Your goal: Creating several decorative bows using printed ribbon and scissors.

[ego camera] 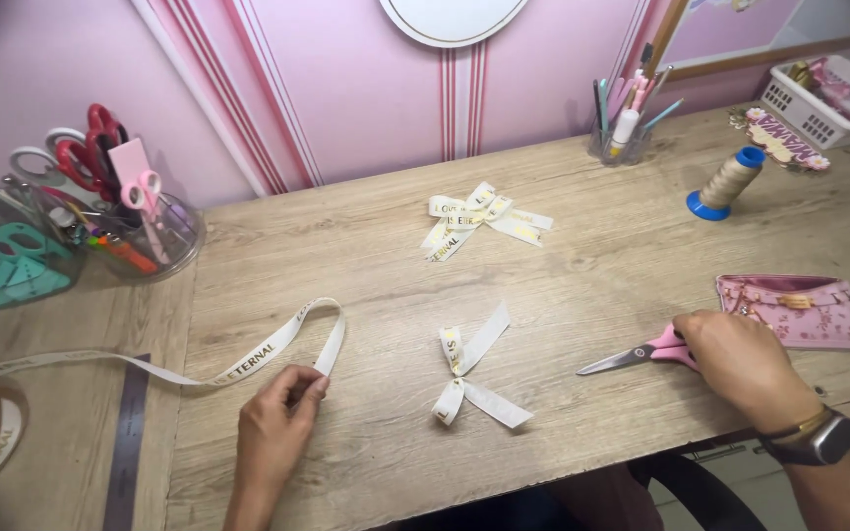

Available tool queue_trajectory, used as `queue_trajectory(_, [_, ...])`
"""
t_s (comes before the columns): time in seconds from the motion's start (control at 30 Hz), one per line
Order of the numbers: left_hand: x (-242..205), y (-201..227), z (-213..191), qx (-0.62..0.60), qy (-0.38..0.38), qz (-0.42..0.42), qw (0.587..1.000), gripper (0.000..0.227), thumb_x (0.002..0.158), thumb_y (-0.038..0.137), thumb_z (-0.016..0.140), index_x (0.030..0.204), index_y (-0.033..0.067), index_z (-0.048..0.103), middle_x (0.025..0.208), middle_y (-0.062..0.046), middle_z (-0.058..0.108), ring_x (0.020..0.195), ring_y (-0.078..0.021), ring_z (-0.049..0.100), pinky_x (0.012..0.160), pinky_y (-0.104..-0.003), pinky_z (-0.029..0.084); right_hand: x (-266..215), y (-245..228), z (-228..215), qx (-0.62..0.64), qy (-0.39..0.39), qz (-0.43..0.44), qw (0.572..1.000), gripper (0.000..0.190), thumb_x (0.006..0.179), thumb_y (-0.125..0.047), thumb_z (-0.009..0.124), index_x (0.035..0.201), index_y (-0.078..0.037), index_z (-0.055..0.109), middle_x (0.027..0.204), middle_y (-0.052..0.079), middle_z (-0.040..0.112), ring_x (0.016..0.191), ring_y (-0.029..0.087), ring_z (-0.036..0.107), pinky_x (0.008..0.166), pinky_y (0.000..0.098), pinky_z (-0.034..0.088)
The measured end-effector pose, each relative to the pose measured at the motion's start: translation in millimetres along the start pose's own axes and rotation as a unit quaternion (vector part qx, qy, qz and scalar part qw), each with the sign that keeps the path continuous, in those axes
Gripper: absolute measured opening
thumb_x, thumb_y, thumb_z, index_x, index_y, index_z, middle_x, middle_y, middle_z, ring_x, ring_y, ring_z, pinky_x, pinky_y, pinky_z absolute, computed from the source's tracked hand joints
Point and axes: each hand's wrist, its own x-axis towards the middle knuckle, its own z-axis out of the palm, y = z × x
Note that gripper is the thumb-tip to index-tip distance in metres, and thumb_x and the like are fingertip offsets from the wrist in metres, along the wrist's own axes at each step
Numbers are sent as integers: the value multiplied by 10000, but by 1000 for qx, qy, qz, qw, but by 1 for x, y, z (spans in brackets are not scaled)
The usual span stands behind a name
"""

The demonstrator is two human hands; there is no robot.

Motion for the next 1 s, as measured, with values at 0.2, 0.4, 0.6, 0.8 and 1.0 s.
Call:
queue_trajectory(0.2, [-20, 17, 74, 50, 21, 294, 954, 93, 921, 132, 648, 988, 148, 711, 874, -23, 764, 743, -201, 726, 749, -354, 572, -35, -103, -71, 328, 86, -274, 900, 615, 770, 56, 656, 1337, -182, 639, 1351, 76, 667, 1251, 246, 619, 1094, 404, 438])
queue_trajectory(0.4, [-39, 13, 107, 163, 19, 326, 931, 444, 942, 77, 591, 1355, -81, 543, 1342, -297, 612, 1216, -405, 633, 1082, -434, 492, -13, -189, -76, 98, 220, -527, 815, 750, 771, 52, 670, 1469, -157, 496, 1435, 102, 552, 1139, 298, 539, 890, 401, 459])
queue_trajectory(0.6, [-76, -19, 88, 216, 24, 477, 852, 341, 864, -44, 501, 1173, -5, 638, 1371, -270, 613, 1273, -390, 604, 1092, -461, 464, 21, -181, -73, 268, 292, -498, 772, 118, 880, -140, 755, 992, -135, 720, 932, 21, 716, 882, 213, 587, 726, 342, 447])
queue_trajectory(0.8, [-107, -12, 96, 205, 98, 417, 880, 741, 1005, 587, 529, 1475, 16, 478, 1491, -173, 554, 1403, -316, 520, 1177, -431, 386, 10, -166, -86, 354, 109, -465, 804, 353, 890, -165, 711, 1231, -92, 653, 1160, 65, 723, 1057, 221, 638, 899, 367, 504])
queue_trajectory(1.0, [-111, 18, 126, 274, 24, 432, 859, 881, 1034, 648, 443, 1552, -54, 325, 1602, -266, 356, 1504, -371, 337, 1233, -477, 246, 5, -187, -68, 242, 242, -449, 825, 376, 915, 34, 573, 1288, -7, 600, 936, 89, 691, 761, 239, 620, 689, 383, 540])
